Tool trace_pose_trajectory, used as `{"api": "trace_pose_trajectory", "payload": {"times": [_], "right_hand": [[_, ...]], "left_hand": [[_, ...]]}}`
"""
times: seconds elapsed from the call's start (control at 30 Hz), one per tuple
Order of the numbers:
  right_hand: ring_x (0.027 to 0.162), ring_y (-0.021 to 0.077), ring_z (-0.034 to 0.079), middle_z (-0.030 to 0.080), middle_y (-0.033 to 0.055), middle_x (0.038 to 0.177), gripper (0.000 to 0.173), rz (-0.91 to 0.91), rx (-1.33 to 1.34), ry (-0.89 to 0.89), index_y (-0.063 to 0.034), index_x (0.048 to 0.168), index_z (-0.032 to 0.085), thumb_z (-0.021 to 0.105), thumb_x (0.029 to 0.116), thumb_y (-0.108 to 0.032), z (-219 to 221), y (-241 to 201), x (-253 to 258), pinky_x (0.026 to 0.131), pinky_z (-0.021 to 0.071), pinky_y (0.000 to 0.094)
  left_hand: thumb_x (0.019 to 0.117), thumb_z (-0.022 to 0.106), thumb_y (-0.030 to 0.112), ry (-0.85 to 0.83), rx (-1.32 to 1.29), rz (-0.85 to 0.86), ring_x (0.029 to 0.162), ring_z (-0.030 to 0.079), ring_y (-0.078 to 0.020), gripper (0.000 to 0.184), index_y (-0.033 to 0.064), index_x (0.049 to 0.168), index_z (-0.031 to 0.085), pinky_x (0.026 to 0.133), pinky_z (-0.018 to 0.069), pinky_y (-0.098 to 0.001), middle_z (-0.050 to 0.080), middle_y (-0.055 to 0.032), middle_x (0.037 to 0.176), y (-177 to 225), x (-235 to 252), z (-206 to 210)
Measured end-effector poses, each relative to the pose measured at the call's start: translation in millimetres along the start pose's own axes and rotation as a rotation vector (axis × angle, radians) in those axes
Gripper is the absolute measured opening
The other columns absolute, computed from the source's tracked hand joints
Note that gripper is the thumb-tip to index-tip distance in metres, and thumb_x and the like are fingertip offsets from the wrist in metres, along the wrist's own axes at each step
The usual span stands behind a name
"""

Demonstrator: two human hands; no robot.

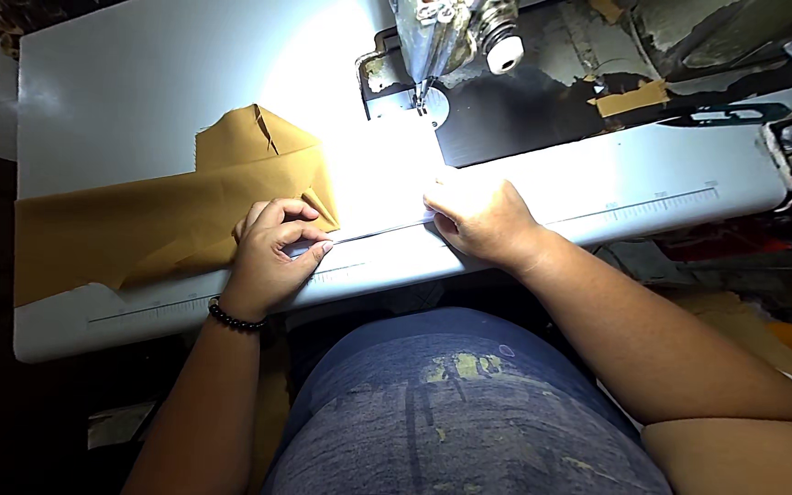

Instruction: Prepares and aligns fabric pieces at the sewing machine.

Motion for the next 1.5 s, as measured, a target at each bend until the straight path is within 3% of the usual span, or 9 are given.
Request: {"api": "trace_pose_trajectory", "payload": {"times": [0.13, 0.77, 0.9, 0.97, 1.07, 1.23, 1.5], "right_hand": [[0.071, 0.0318, 0.065, 0.065, 0.0157, 0.081, 0.018, 0.017, -0.007, 0.015, -0.0007, 0.096, 0.072, 0.056, 0.0876, 0.001, -1.9, -0.8, 1.0, 0.056, 0.0486, 0.0424], [0.076, 0.0334, 0.066, 0.066, 0.0176, 0.085, 0.017, -0.075, -0.045, -0.004, 0.0007, 0.091, 0.070, 0.054, 0.0906, 0.005, 1.0, -11.7, 4.3, 0.058, 0.0494, 0.0426], [0.073, 0.0311, 0.065, 0.063, 0.0142, 0.082, 0.014, -0.053, 0.029, -0.076, -0.0022, 0.087, 0.070, 0.057, 0.0864, -0.006, -2.3, -3.5, 0.2, 0.056, 0.0483, 0.0443], [0.076, 0.0285, 0.063, 0.063, 0.0110, 0.084, 0.020, -0.002, 0.066, -0.129, -0.0059, 0.094, 0.075, 0.058, 0.0852, -0.013, -9.6, 5.0, -9.4, 0.061, 0.0488, 0.0448], [0.088, 0.0271, 0.065, 0.068, 0.0098, 0.092, 0.024, 0.092, 0.066, -0.119, -0.0112, 0.102, 0.079, 0.058, 0.0944, -0.021, -19.5, 16.1, -30.7, 0.077, 0.0499, 0.0448], [0.086, 0.0271, 0.063, 0.066, 0.0098, 0.090, 0.026, 0.082, 0.036, -0.101, -0.0136, 0.106, 0.079, 0.056, 0.0980, -0.021, -21.4, 14.5, -36.8, 0.078, 0.0478, 0.0450], [0.088, 0.0304, 0.063, 0.067, 0.0122, 0.093, 0.027, 0.078, 0.021, -0.117, -0.0132, 0.106, 0.079, 0.054, 0.0966, -0.018, -18.3, 20.3, -25.9, 0.078, 0.0474, 0.0472]], "left_hand": [[0.0880, 0.071, 0.034, 0.004, 0.003, -0.003, 0.121, 0.051, -0.0228, 0.020, 0.0168, 0.091, 0.080, 0.104, 0.0326, -0.0518, 0.064, -0.0029, 0.123, -0.1, -0.2, -0.3], [0.0874, 0.072, 0.034, 0.009, 0.012, 0.003, 0.121, 0.051, -0.0239, 0.019, 0.0163, 0.090, 0.080, 0.102, 0.0336, -0.0526, 0.064, -0.0032, 0.122, 2.3, 1.9, -0.2], [0.0870, 0.073, 0.033, -0.027, 0.003, 0.001, 0.121, 0.051, -0.0244, 0.019, 0.0165, 0.090, 0.080, 0.101, 0.0345, -0.0538, 0.064, -0.0032, 0.122, -0.6, 5.9, -0.2], [0.0868, 0.074, 0.032, -0.042, -0.004, 0.000, 0.122, 0.051, -0.0243, 0.017, 0.0166, 0.090, 0.080, 0.101, 0.0352, -0.0536, 0.064, -0.0031, 0.123, -4.2, 8.2, -3.0], [0.0873, 0.073, 0.030, -0.048, -0.008, 0.014, 0.122, 0.051, -0.0245, 0.015, 0.0171, 0.090, 0.080, 0.101, 0.0355, -0.0534, 0.064, -0.0031, 0.123, -6.1, 8.8, -5.0], [0.0890, 0.070, 0.031, -0.046, 0.025, -0.007, 0.125, 0.050, -0.0266, 0.018, 0.0156, 0.091, 0.079, 0.102, 0.0353, -0.0541, 0.063, -0.0043, 0.126, -2.1, 6.6, -3.1], [0.0903, 0.069, 0.033, -0.053, 0.043, -0.040, 0.126, 0.049, -0.0282, 0.019, 0.0161, 0.094, 0.078, 0.100, 0.0333, -0.0577, 0.063, -0.0045, 0.127, -9.1, 13.1, -2.5]]}}
Point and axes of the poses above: each hand's wrist, its own x-axis towards the middle knuckle, its own z-axis out of the palm, y = z × x, the point moved 10 cm from there along x, towards the middle knuckle
